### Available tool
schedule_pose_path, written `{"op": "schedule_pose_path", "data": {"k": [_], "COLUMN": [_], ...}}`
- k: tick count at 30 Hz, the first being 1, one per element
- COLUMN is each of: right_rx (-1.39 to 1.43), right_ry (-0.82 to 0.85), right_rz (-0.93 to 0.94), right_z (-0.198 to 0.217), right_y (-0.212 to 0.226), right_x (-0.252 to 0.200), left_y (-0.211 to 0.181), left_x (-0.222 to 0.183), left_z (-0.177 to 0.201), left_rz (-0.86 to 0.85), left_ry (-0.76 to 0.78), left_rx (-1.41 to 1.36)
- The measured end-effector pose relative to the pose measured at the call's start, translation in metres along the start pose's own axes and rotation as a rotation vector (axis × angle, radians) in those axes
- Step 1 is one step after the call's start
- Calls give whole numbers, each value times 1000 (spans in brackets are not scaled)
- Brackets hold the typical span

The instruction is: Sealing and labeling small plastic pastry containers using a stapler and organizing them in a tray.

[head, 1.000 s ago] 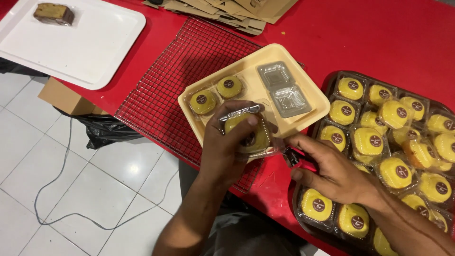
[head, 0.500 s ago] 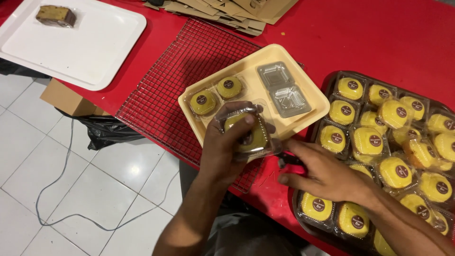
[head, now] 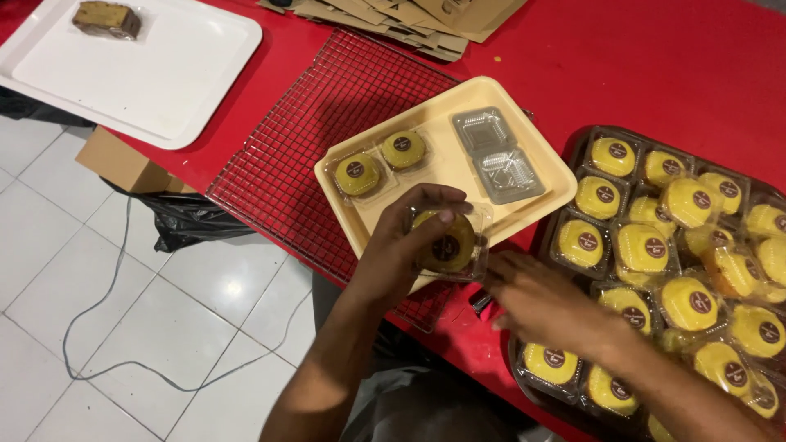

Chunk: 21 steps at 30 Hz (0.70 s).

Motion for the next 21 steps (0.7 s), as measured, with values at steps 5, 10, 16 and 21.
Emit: {"op": "schedule_pose_path", "data": {"k": [5,10,16,21], "right_rx": [372,411,479,661], "right_ry": [-410,-543,-578,-782], "right_rz": [198,378,219,-8], "right_z": [50,50,44,101], "right_y": [-15,18,-13,-62], "right_x": [-12,-1,47,94], "left_y": [18,50,19,2], "left_x": [-8,-7,-14,-19], "left_z": [0,-3,16,58], "left_rz": [5,84,-42,-241], "left_ry": [95,170,-4,-294], "left_rx": [275,335,356,428]}}
Point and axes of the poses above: each hand's wrist, its own x-axis towards the middle knuckle, its own z-axis out of the back of the hand, y = z × x, the point moved 5 cm from there along x, towards the middle knuckle, and after that the axes turned 7 degrees about x, right-handed, at the moved point
